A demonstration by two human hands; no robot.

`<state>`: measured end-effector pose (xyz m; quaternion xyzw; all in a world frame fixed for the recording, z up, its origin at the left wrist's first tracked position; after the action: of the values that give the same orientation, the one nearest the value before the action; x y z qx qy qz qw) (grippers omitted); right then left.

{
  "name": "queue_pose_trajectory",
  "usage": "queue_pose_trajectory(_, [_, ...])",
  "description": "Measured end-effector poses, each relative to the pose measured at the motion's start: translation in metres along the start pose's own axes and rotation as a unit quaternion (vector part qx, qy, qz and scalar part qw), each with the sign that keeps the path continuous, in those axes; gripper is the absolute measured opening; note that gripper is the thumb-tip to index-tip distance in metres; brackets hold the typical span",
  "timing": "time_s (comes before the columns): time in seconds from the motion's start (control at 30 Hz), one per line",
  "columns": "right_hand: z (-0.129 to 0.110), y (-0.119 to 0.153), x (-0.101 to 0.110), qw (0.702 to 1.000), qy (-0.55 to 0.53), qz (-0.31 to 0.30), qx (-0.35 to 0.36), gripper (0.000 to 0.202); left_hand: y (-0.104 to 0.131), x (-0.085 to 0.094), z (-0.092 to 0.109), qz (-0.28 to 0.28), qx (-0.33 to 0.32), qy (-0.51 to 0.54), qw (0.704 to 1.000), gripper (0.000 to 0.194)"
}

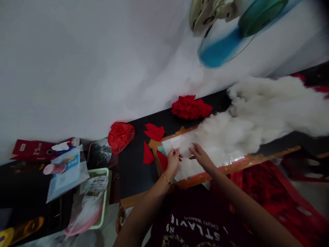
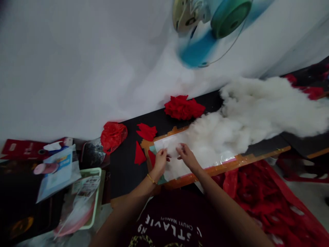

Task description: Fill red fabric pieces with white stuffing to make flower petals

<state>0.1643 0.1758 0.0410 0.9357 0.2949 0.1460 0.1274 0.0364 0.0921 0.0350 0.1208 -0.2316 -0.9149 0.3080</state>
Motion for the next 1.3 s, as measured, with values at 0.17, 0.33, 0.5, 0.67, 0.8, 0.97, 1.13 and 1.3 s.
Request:
queue_pose_trajectory(0.17, [0.008, 0.006, 0.003, 0.991, 0.12, 0.065, 0.0, 0.026, 0.005, 0.0, -0.005, -0.037, -0.006, -0.038, 0.999, 0.035])
queue_pose_trajectory(0.33, [0.018, 0.008, 0.015, 0.993, 0.116, 0.021, -0.021, 0.025, 0.003, 0.02, -0.01, -0.059, 0.024, -0.091, 0.994, 0.034])
queue_pose_trajectory(0.5, [0.014, 0.011, 0.003, 0.991, 0.136, 0.001, -0.009, 0.023, 0.007, 0.012, -0.004, -0.104, -0.029, -0.119, 0.987, 0.034])
queue_pose_trajectory(0.67, [0.017, 0.012, 0.006, 0.991, 0.131, 0.008, -0.036, 0.03, 0.005, 0.016, -0.006, -0.08, -0.066, -0.193, 0.976, 0.035])
queue_pose_trajectory(0.8, [0.016, 0.017, 0.01, 0.995, 0.088, -0.023, -0.028, 0.037, 0.005, 0.024, -0.005, -0.064, -0.073, -0.202, 0.974, 0.036])
queue_pose_trajectory(0.97, [0.018, 0.035, -0.006, 0.999, 0.032, -0.01, -0.032, 0.06, 0.022, 0.005, -0.008, -0.046, -0.099, -0.212, 0.971, 0.026])
queue_pose_trajectory(1.13, [0.047, 0.058, -0.018, 0.996, 0.083, 0.008, -0.02, 0.06, 0.05, -0.023, -0.042, -0.109, 0.023, -0.122, 0.986, 0.022])
queue_pose_trajectory(1.3, [0.079, 0.074, -0.005, 0.993, 0.115, 0.022, -0.027, 0.043, 0.062, -0.008, -0.062, -0.135, 0.089, -0.084, 0.983, 0.022])
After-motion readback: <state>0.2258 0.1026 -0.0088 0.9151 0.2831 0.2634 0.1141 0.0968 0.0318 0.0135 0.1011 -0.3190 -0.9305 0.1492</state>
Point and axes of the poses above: each hand's wrist, its own y-axis away from the middle knuckle, its own x-axis out of the back of the hand, z = x × y, the point moved 3 cm from there along -y, towards the middle knuckle, and after that the axes turned 4 degrees about -z, right-handed, at the moved point
